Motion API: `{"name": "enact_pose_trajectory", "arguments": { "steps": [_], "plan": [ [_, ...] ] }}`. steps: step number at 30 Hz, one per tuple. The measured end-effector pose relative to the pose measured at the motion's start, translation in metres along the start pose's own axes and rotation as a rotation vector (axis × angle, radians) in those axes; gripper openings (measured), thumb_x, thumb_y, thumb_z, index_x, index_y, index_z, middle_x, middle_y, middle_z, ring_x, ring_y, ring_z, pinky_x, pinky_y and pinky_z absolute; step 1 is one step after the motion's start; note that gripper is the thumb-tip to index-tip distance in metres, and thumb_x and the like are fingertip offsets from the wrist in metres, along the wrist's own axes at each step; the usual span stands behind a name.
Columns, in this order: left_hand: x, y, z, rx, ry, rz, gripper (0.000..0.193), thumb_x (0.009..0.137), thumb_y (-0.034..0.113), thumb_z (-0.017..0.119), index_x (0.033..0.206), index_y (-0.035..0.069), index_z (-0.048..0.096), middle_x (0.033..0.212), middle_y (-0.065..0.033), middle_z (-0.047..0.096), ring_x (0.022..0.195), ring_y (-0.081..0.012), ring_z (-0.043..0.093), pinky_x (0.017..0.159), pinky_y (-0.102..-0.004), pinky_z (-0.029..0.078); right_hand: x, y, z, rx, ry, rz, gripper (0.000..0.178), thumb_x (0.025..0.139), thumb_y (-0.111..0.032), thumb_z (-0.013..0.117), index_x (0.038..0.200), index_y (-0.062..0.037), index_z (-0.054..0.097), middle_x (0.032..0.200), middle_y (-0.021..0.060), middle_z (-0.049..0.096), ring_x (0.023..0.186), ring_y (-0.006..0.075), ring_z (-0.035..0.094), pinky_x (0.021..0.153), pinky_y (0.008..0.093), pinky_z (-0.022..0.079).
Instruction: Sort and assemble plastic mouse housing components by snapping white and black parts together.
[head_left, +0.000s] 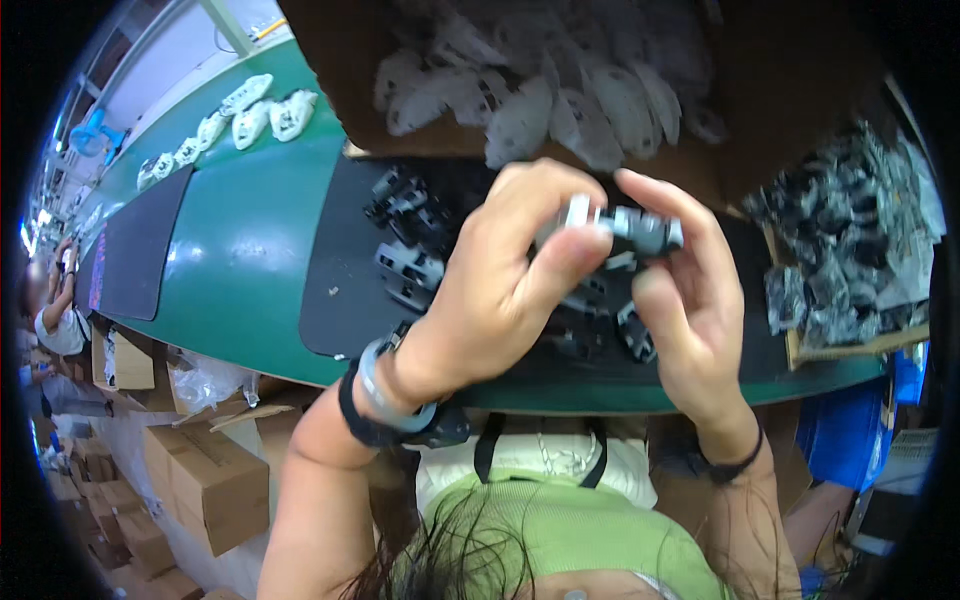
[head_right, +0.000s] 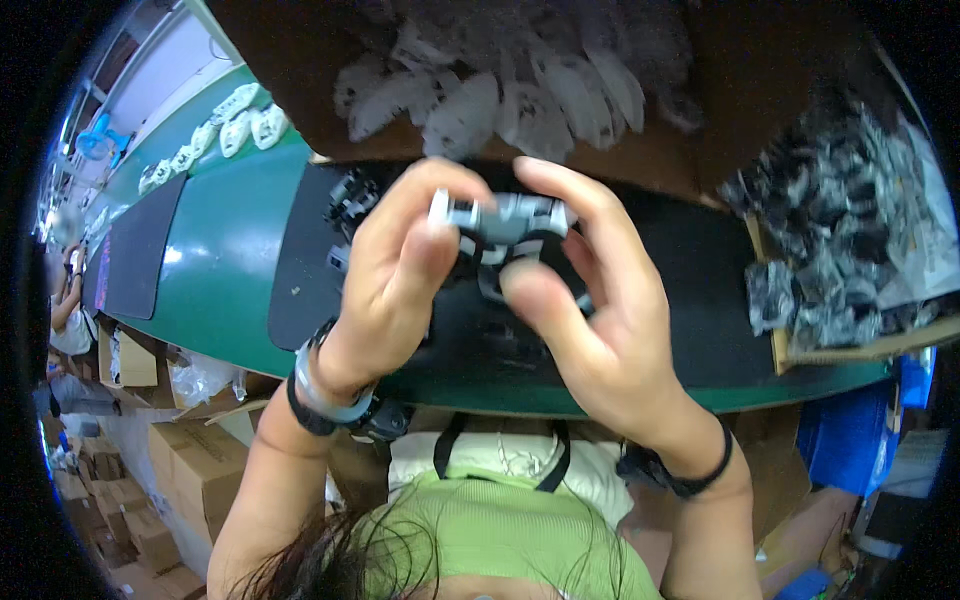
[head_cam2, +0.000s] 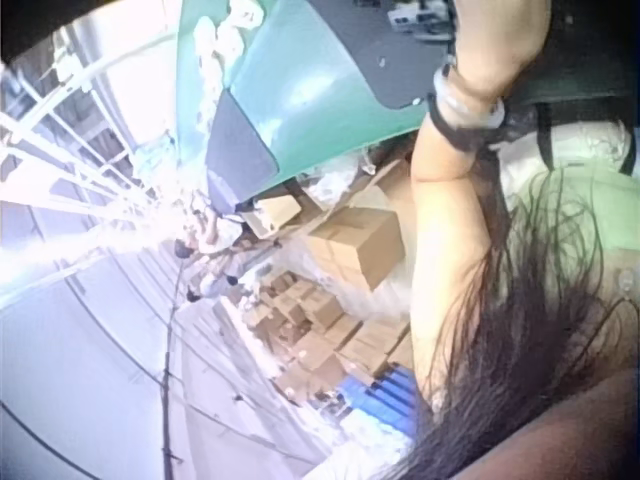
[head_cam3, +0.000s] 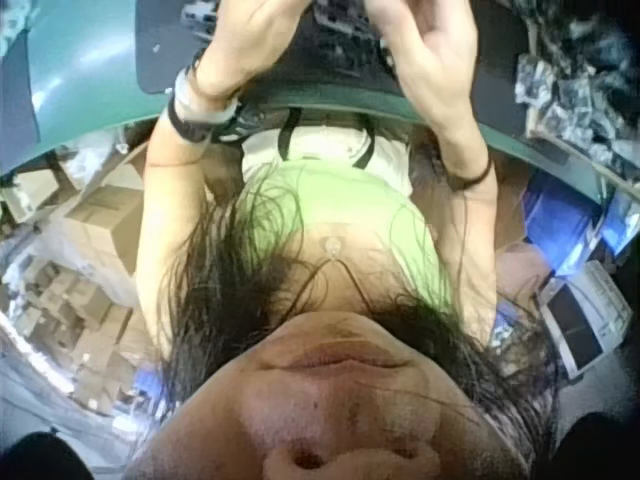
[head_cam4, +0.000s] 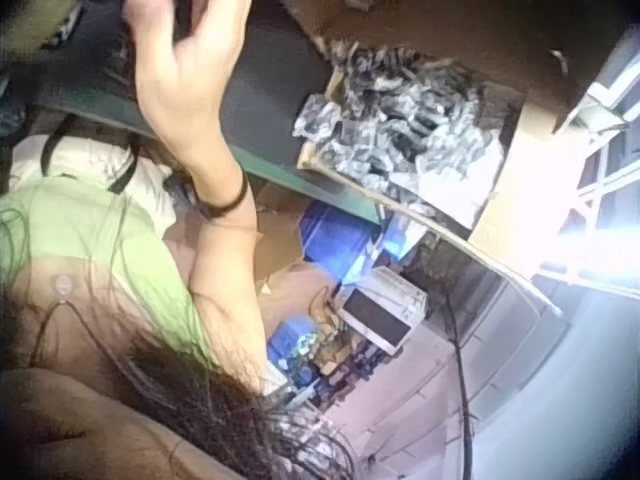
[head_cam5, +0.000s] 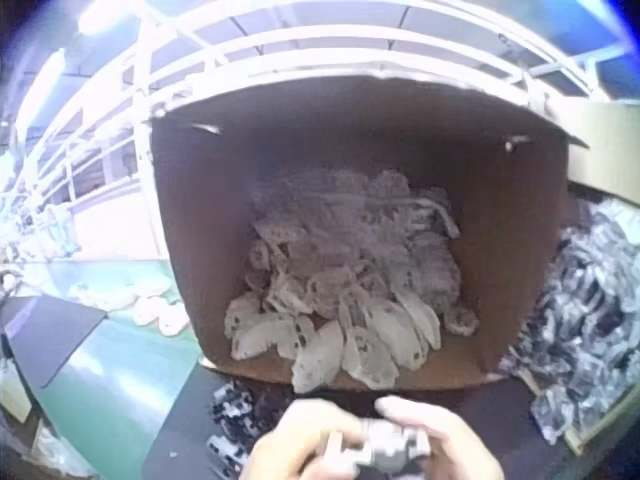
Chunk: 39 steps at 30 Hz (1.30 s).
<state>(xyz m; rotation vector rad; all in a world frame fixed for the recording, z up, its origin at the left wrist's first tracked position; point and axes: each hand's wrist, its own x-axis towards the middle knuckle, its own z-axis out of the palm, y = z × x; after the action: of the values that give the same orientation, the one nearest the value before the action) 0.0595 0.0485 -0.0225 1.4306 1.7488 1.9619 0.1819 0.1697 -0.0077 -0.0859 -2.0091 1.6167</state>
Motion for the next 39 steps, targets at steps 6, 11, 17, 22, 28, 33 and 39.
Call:
{"name": "enact_pose_trajectory", "arguments": {
  "steps": [6, 11, 17, 22, 28, 33, 39],
  "plan": [
    [-0.011, 0.001, -0.142, 0.364, 0.412, -0.470, 0.053, 0.097, 0.048, 0.035, 0.086, 0.003, 0.061, 0.063, 0.0001, 0.055, 0.054, -0.0046, 0.049, 0.047, -0.0185, 0.037, -0.047, -0.009, -0.097, -0.545, 0.151, 0.323, 0.029, 0.084, -0.010, 0.058, 0.111, 0.0003, 0.056, 0.121, 0.0099, 0.051, 0.112, 0.0177, 0.049, 0.092, 0.0279, 0.039],
    [0.103, -0.097, -0.235, 1.030, 0.191, -0.463, 0.060, 0.095, 0.044, 0.036, 0.079, -0.007, 0.062, 0.068, -0.0284, 0.059, 0.060, -0.0382, 0.061, 0.060, -0.0460, 0.046, -0.029, -0.010, -0.063, -0.545, 0.013, 0.201, 0.024, 0.079, -0.006, 0.061, 0.103, -0.0006, 0.058, 0.109, 0.0100, 0.056, 0.103, 0.0211, 0.054, 0.090, 0.0297, 0.040],
    [0.103, -0.198, -0.338, 1.466, 0.058, 0.011, 0.029, 0.085, 0.026, 0.056, 0.089, -0.002, 0.066, 0.088, -0.0231, 0.064, 0.084, -0.0382, 0.063, 0.072, -0.0424, 0.050, -0.055, -0.024, -0.080, -0.749, -0.007, 0.156, 0.029, 0.072, -0.003, 0.064, 0.101, 0.0008, 0.059, 0.107, 0.0149, 0.058, 0.104, 0.0290, 0.055, 0.093, 0.0356, 0.039],
    [0.080, -0.049, -0.161, 0.868, 0.502, 0.175, 0.024, 0.083, 0.020, 0.061, 0.101, 0.004, 0.063, 0.090, -0.0142, 0.064, 0.082, -0.0253, 0.062, 0.072, -0.0360, 0.049, -0.098, -0.023, -0.104, -0.722, 0.198, 0.508, 0.024, 0.076, -0.006, 0.062, 0.099, 0.0008, 0.060, 0.100, 0.0099, 0.059, 0.094, 0.0188, 0.057, 0.078, 0.0282, 0.044],
    [0.064, -0.049, -0.066, 1.259, -0.316, -0.067, 0.056, 0.066, 0.036, 0.078, 0.102, -0.003, 0.059, 0.107, -0.0229, 0.055, 0.104, -0.0390, 0.051, 0.088, -0.0426, 0.043, -0.021, 0.017, -0.065, -0.870, -0.020, 0.114, 0.019, 0.084, -0.006, 0.056, 0.102, -0.0002, 0.057, 0.093, 0.0173, 0.058, 0.088, 0.0351, 0.058, 0.076, 0.0367, 0.046],
    [0.079, -0.055, -0.062, 1.030, -0.350, -0.172, 0.045, 0.074, 0.029, 0.072, 0.099, -0.006, 0.058, 0.092, -0.0178, 0.060, 0.083, -0.0305, 0.059, 0.075, -0.0374, 0.048, 0.019, 0.051, -0.068, -1.076, -0.083, -0.173, 0.032, 0.078, -0.020, 0.064, 0.104, -0.0015, 0.061, 0.102, 0.0163, 0.060, 0.096, 0.0347, 0.056, 0.082, 0.0404, 0.046],
    [0.060, 0.005, -0.070, 0.155, 0.117, -0.249, 0.025, 0.085, 0.021, 0.062, 0.094, -0.002, 0.061, 0.082, -0.0026, 0.062, 0.074, -0.0067, 0.057, 0.064, -0.0204, 0.045, 0.016, 0.056, -0.074, -1.100, -0.144, -0.070, 0.027, 0.077, -0.012, 0.064, 0.100, 0.0009, 0.063, 0.092, 0.0174, 0.062, 0.088, 0.0364, 0.059, 0.075, 0.0393, 0.049]
  ]
}}
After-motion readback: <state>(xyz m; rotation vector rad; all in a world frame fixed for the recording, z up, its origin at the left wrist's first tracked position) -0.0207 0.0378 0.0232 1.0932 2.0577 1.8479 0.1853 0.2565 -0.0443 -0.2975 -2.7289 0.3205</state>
